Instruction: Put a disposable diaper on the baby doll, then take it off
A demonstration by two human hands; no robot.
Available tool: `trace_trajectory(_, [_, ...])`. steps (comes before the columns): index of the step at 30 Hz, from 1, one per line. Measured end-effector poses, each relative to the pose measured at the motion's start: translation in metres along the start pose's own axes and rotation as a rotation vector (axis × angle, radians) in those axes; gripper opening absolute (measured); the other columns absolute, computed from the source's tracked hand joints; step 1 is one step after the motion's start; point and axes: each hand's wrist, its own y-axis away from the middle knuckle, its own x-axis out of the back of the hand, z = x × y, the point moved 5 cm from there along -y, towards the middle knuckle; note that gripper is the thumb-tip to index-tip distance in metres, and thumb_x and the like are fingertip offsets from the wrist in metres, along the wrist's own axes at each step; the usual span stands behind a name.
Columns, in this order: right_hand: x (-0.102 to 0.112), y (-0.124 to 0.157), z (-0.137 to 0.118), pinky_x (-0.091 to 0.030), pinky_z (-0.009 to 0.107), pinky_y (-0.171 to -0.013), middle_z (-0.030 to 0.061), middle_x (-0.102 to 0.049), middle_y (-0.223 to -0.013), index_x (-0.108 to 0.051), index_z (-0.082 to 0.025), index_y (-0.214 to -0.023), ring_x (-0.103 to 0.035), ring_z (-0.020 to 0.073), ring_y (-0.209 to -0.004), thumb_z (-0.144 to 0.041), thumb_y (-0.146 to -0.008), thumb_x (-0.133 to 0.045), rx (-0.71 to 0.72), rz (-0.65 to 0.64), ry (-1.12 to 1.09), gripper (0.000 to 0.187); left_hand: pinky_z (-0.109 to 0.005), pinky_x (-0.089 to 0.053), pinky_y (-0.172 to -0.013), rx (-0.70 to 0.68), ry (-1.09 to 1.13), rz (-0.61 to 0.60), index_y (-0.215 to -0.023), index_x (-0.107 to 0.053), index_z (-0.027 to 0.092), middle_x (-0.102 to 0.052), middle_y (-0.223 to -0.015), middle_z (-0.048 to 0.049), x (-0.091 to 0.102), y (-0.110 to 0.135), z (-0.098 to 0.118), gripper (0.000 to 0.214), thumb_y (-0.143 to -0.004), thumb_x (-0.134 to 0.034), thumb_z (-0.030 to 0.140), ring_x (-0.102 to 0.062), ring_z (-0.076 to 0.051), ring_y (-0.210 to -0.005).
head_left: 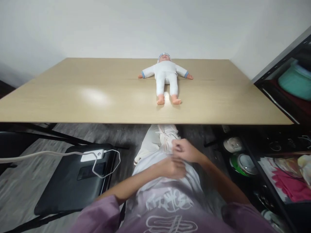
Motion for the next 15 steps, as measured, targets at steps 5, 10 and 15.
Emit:
trace_trajectory(5, [-0.027,0.021,0.103,-0.049,0.029,-0.066,-0.0043,-0.049,-0.073,-0.048,-0.027,-0.084,-0.052,0.0161,-0.068,-0.041,-0.082,-0.062,-0.435,0.165,-0.539,0.020,-0.043,-0.051,-0.097,0.591,0.155,0.314,-0.072,-0.043,0.025,-0.062,-0.084,-0.0066,0.043,0.027,-0.092,0.042,-0.103,-0.055,0.051,-0.061,-0.025,-0.092])
trace_trajectory(10, [-0.080,0.014,0.127,-0.052,0.036,-0.072,0.0020,-0.066,-0.087,-0.059,-0.025,-0.101,-0.060,0.0201,-0.072,-0.062,-0.079,-0.069,-0.609,0.145,-0.556,0.043,-0.039,-0.052,-0.088,0.889,0.337,0.364,-0.085,-0.059,0.024,-0.069,-0.084,-0.0055,0.035,0.012,-0.140,0.043,-0.091,-0.072,0.064,-0.066,-0.027,-0.086])
trace_trajectory(15, [-0.104,-0.006,0.118,-0.054,0.037,-0.075,0.0025,-0.072,-0.082,-0.066,-0.023,-0.096,-0.067,0.0241,-0.079,-0.074,-0.080,-0.071,-0.646,0.030,-0.590,0.054,-0.039,-0.058,-0.090,0.947,0.637,0.406,-0.092,-0.068,0.019,-0.078,-0.089,-0.0117,0.009,-0.030,-0.135,0.058,-0.081,-0.083,0.074,-0.075,-0.032,-0.097])
